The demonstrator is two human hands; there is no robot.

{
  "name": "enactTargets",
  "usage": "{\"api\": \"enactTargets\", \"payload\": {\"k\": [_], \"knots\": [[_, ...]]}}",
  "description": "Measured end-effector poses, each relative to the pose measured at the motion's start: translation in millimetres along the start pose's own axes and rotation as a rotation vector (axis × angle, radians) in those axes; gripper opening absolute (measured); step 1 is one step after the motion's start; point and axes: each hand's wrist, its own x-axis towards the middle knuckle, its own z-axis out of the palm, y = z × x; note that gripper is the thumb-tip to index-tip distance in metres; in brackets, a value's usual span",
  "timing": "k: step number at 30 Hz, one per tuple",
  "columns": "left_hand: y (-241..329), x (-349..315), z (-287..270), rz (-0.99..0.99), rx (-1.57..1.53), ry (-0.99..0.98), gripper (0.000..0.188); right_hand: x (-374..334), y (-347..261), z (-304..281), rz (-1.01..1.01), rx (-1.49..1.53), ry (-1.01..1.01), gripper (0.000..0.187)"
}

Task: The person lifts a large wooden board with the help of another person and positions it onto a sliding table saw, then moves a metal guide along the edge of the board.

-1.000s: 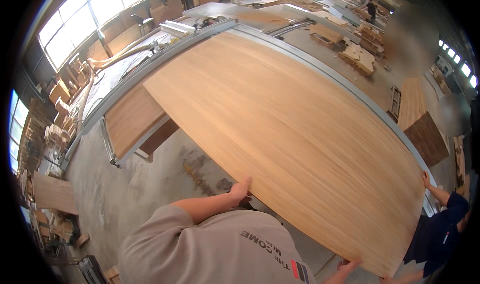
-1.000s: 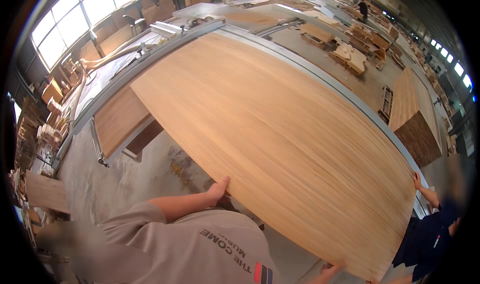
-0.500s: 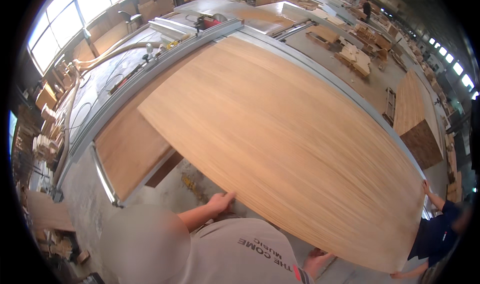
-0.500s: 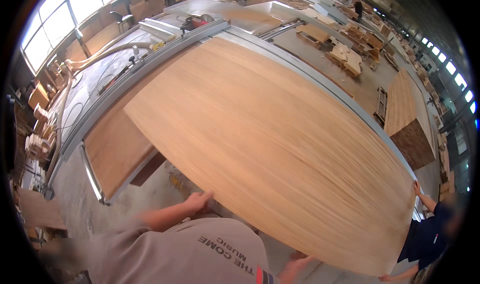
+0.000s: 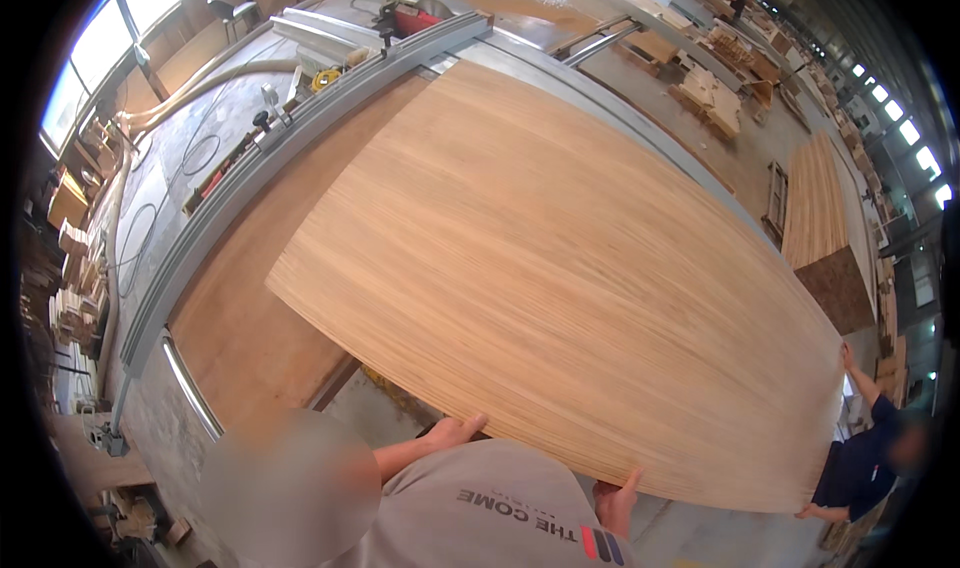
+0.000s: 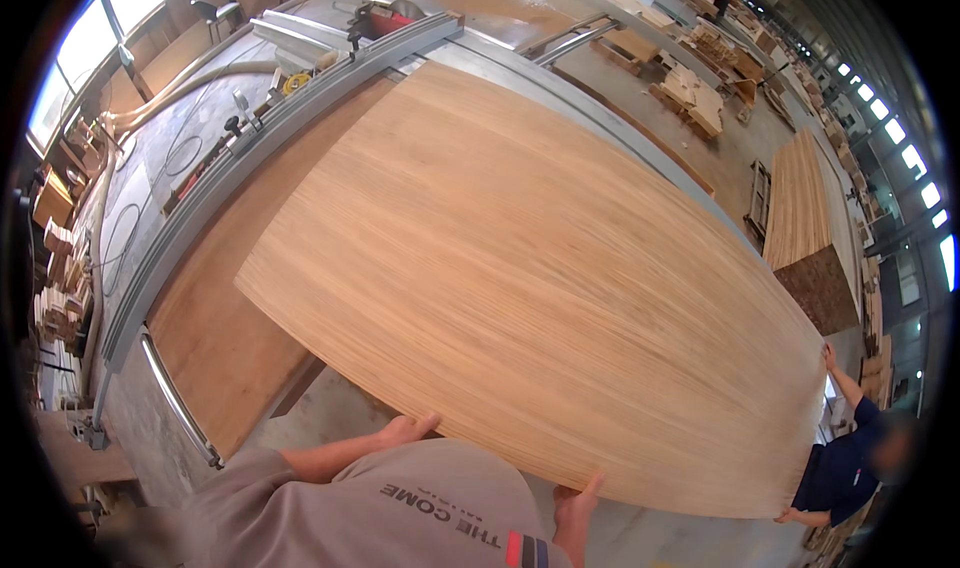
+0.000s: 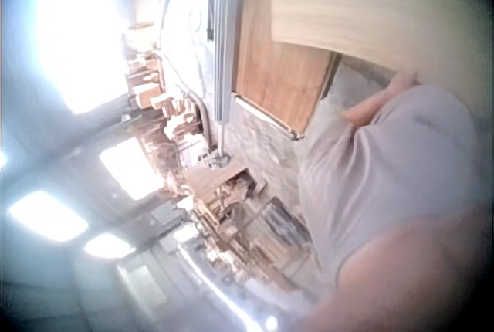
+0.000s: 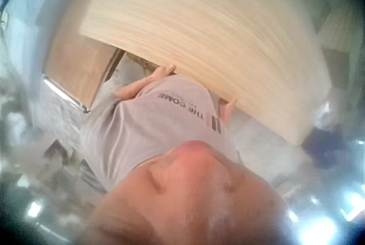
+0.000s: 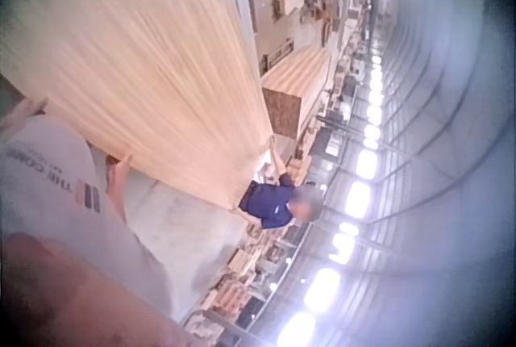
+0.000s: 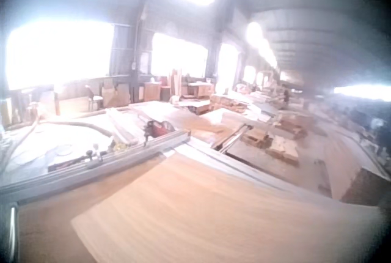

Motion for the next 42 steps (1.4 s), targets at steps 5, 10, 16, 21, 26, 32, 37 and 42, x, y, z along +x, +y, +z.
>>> {"api": "enactTargets", "payload": {"k": [5,10,16,21,26,32,37,42], "knots": [[51.5,3.3,-19.2,-0.054,0.099,-0.102,0.067,10.2,-7.9,17.6,-0.029,-0.042,-0.217,0.064],[46.9,66.9,-23.2,0.115,0.035,0.228,0.066,28.1,-15.1,72.4,0.020,-0.057,-0.396,0.067],[98.1,108.9,-55.5,0.144,-0.028,0.468,0.068,67.8,-5.7,114.4,0.121,0.007,-0.379,0.069],[142.6,113.0,-91.6,0.075,-0.030,0.419,0.068,103.5,6.3,123.7,0.165,0.047,-0.326,0.069],[145.9,127.6,-134.3,0.011,-0.146,0.253,0.058,89.5,9.5,169.7,0.141,-0.087,-0.302,0.075],[149.5,140.9,-162.7,0.040,-0.170,0.154,0.059,54.1,-0.7,228.1,0.088,-0.317,-0.418,0.082],[157.8,145.8,-186.7,0.048,-0.116,0.073,0.058,28.5,6.7,263.6,0.016,-0.468,-0.467,0.088],[188.1,114.2,-264.3,0.101,0.066,-0.019,0.048,35.6,13.8,283.5,-0.069,-0.512,-0.316,0.085]]}}
